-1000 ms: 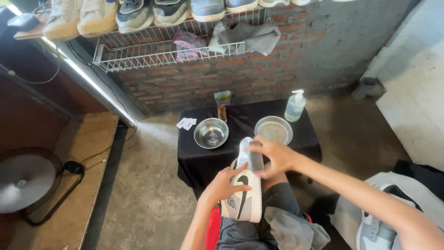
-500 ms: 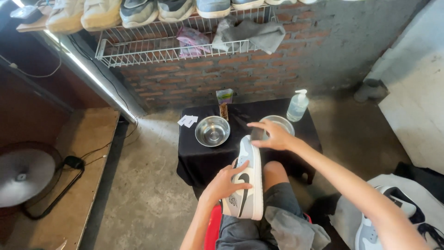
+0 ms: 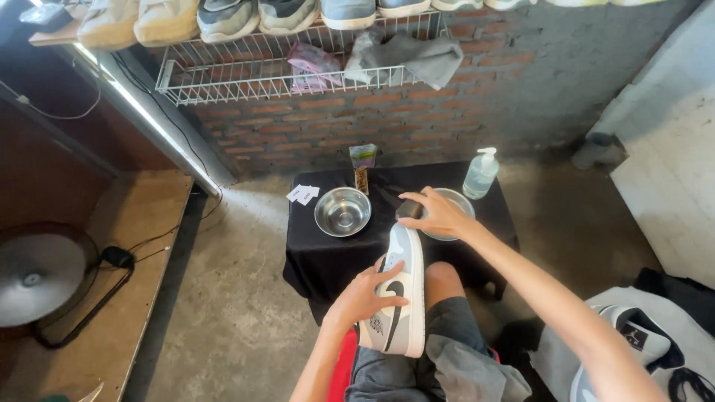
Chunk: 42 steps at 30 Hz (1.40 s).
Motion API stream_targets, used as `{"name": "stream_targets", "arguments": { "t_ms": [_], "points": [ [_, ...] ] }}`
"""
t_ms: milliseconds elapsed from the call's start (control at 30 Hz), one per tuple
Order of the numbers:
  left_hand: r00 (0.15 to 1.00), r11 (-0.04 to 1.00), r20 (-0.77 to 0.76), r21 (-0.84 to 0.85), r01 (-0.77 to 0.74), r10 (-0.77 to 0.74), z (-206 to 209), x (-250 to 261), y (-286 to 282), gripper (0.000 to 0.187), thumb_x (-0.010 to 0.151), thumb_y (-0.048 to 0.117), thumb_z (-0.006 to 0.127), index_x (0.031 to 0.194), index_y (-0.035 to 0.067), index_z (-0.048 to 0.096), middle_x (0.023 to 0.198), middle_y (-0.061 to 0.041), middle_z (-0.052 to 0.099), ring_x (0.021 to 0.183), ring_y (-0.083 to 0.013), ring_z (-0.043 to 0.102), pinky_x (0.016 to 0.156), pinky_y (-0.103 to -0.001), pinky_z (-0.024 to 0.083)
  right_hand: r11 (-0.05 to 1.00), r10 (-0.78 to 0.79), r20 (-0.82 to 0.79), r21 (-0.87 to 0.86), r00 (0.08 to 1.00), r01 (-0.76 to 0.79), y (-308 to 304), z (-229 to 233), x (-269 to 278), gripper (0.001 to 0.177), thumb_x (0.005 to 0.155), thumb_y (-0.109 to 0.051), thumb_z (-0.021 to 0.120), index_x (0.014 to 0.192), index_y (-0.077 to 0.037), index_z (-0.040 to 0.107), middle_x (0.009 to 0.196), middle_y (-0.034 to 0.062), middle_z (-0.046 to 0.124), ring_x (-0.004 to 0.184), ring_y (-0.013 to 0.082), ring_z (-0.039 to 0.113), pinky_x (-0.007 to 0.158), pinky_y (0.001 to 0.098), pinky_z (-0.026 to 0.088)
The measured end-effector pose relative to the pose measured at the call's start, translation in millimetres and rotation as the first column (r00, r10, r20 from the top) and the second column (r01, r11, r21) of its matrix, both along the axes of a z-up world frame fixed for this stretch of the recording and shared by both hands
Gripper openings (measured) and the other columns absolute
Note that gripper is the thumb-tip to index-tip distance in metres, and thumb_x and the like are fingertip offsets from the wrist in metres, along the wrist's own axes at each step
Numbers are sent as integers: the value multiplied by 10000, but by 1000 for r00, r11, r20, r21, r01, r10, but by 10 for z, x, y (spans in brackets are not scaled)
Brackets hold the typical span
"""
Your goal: Brushing and cleaning the upper part of a white sneaker using a brush and cleaning solution.
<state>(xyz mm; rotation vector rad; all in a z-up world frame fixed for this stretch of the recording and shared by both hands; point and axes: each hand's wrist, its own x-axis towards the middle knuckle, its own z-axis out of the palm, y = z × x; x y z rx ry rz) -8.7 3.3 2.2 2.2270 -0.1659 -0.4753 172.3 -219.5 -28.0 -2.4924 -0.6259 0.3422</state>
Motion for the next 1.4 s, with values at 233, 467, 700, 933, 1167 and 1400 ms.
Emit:
{"name": "stream_targets", "arguments": {
  "t_ms": [233,467,700,933,1167,1400],
  "points": [
    [1000,1000,4,-5,15,-15,85,-57,-15,819,707,518,858,1452,377,548,1533,-189,470,1286,-419,580,1039,-473,538,987,156,19,-48,988,-155,-162,446,-462,756,733,-634,786,1401,-329,606,1269,155,597,1206,375,638,1044,466,530],
    [1000,1000,20,8,-6,6,5,5,35,778,732,533,839,1442,364,571,1262,-200,641,1133,-403,675,946,-460,585,999,25,34,42,999,-27,28,-99,52,673,862,-656,668,1422,-291,588,1245,183,575,1220,403,617,1078,488,499],
    [1000,999,-3,39,-7,8,-127,-4,132,760,746,542,837,1440,377,575,1169,-174,654,1042,-349,698,880,-421,595,986,154,57,52,986,-157,-147,310,-575,778,732,-565,820,1417,-281,586,1275,232,564,1218,455,607,1056,507,520],
    [1000,1000,-11,17,-4,4,-5,-5,69,777,722,534,845,1436,370,587,1175,-164,654,1034,-348,701,860,-428,594,999,3,71,32,998,-5,82,-109,-55,688,824,-687,694,1405,-334,592,1252,148,560,1194,395,638,1044,487,523],
    [1000,999,-5,37,10,-10,-66,-11,74,789,726,549,841,1447,378,569,1169,-164,643,1036,-359,693,870,-434,594,967,239,260,26,936,-254,-132,106,-442,775,667,-590,827,1371,-355,605,1218,158,569,1096,403,677,964,474,563],
    [1000,999,-2,48,-1,1,-115,20,117,798,730,551,849,1457,423,544,1135,-129,650,1001,-312,703,849,-405,598,946,246,345,118,906,-301,-127,-77,-708,793,620,-630,857,1301,-317,601,1206,151,558,1063,403,678,931,481,570]
  ]
}}
